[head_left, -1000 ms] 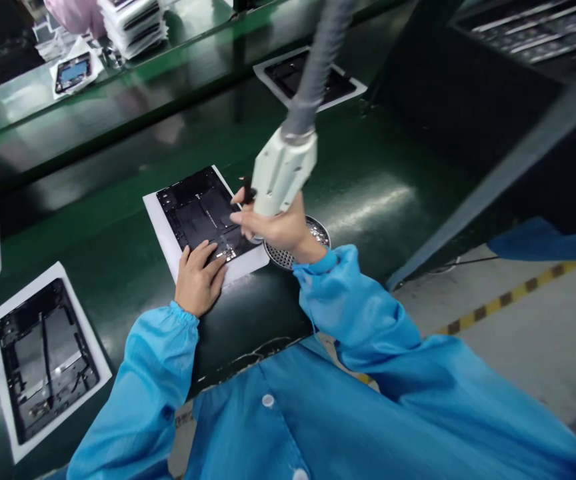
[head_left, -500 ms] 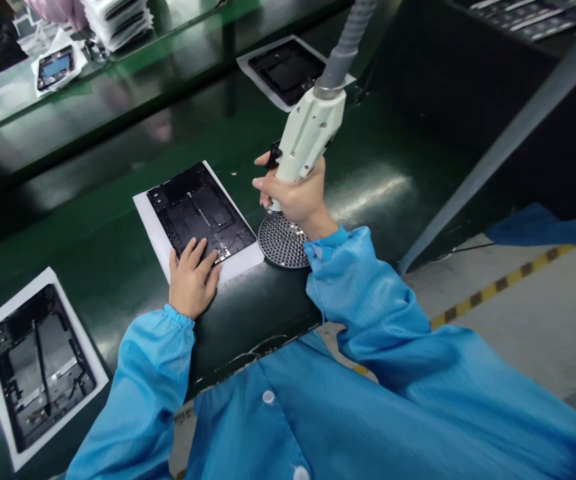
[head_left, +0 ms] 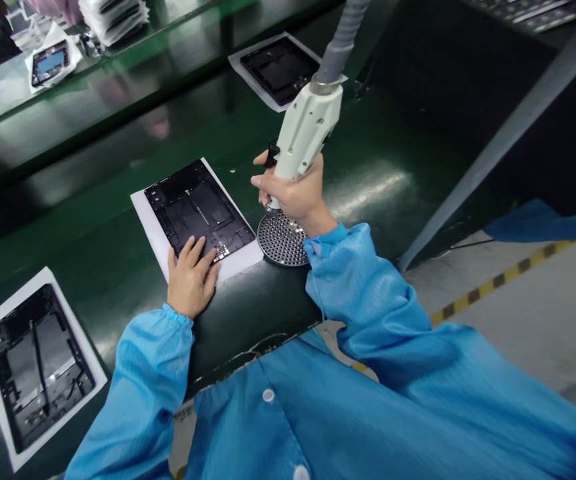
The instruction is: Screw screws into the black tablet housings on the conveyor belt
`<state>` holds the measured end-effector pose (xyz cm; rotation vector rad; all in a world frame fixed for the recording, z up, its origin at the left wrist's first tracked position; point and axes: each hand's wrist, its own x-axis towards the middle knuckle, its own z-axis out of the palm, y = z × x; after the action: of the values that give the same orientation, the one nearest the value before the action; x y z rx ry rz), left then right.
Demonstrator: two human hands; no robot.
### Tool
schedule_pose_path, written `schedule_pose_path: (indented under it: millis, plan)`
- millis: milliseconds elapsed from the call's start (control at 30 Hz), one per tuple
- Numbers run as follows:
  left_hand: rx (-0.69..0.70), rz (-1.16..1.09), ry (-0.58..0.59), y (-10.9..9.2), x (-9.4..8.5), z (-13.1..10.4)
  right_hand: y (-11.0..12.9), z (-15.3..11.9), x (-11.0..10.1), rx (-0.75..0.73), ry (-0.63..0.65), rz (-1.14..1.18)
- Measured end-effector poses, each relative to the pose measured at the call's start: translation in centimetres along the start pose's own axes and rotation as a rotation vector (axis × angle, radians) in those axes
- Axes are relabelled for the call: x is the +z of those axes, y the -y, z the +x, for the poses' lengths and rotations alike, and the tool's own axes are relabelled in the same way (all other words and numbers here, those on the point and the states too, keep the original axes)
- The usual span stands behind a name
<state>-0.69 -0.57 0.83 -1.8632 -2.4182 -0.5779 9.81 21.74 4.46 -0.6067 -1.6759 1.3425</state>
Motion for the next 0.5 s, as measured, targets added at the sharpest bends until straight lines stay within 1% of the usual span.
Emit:
schedule_pose_path:
  millis: [133, 233, 300, 367, 433, 500]
  plan:
    - [-0.026, -0.029, -0.058, 0.3, 0.2, 0.0, 0.9, -0.3, 0.0, -0.039, -0.019, 0.016]
    - [-0.066, -0.043, -0.098, 0.3, 0.5, 0.0, 2.4, -1.3, 0.9, -0.075, -0.018, 0.071]
    - [-0.07, -0.036, -0.096, 0.2, 0.6, 0.1, 3.4, -2.3, 2.2, -0.072, 0.031, 0.114]
    - [-0.063, -0.024, -0.074, 0.1, 0.5, 0.1, 4.1, -3.4, 3.9, -0.033, 0.114, 0.138]
    - [-0.056, -0.017, -0.033, -0.1, 0.4, 0.1, 4.3, -4.2, 5.5, 0.009, 0.185, 0.159]
    - [-0.053, -0.014, 0.012, -0.2, 0.2, 0.1, 4.0, -4.8, 6.8, 0.041, 0.229, 0.184]
